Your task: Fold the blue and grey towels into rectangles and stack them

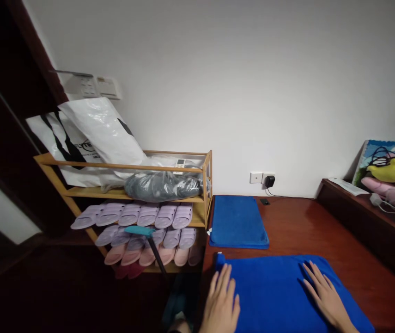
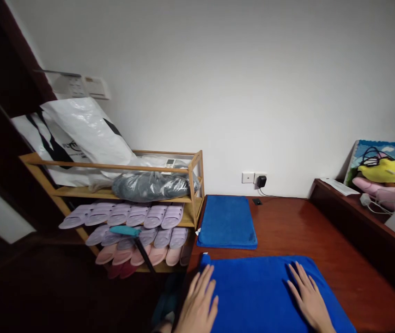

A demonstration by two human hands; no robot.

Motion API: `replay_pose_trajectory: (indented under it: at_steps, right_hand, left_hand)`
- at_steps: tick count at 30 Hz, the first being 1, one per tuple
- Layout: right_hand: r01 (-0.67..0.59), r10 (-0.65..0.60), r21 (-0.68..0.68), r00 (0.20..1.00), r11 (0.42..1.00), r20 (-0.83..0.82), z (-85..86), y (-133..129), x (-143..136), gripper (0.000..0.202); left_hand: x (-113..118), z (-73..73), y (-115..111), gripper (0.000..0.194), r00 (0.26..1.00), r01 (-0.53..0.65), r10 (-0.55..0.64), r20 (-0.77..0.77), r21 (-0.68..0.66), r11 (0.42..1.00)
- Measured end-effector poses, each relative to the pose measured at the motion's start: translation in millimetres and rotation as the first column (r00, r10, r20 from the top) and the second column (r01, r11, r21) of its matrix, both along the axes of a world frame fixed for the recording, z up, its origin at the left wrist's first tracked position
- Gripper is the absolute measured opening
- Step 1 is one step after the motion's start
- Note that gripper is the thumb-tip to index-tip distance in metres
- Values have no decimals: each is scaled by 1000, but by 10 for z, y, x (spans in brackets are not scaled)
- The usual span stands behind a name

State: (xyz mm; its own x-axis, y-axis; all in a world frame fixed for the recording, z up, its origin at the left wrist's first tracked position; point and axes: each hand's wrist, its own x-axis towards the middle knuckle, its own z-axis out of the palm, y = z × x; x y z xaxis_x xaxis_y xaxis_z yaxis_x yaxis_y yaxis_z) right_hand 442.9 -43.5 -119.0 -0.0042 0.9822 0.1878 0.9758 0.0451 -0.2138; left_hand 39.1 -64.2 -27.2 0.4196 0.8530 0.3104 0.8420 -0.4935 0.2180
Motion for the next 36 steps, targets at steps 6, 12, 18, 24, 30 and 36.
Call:
replay_pose_trajectory:
  at_steps: [6, 12, 18, 24, 30, 36]
  right_hand:
    - [-25, 25, -3, 1000, 1000, 10, 38, 29, -663, 63]
    - [32, -33, 15, 997, 999, 64, -3, 31, -498, 67]
    - [75, -73, -22, 994, 997, 85, -128, 96, -166, 69]
    - [176, -174, -19, 983, 984, 64, -307, 182, 373, 69]
    - [303, -299, -103, 953, 947, 55, -227, 334, 848, 64]
    - [549, -540, -95, 835, 830, 109, -59, 570, 885, 60]
  left_hand:
    - [515, -278, 42, 68, 993, 116, -109, 46, -191, 975]
    - [-31, -330, 211, 62, 998, 24, -36, -44, -260, 965]
    - [-819, -264, 217, 60, 987, -135, 104, -125, -273, 952]
    - [-977, -402, 189, 60, 918, -101, 244, 313, -411, 906]
    - [-939, -500, 568, 22, 541, -127, 520, 661, -547, 827]
    - [-1014, -631, 794, 48, 323, -33, 679, 659, -710, 704]
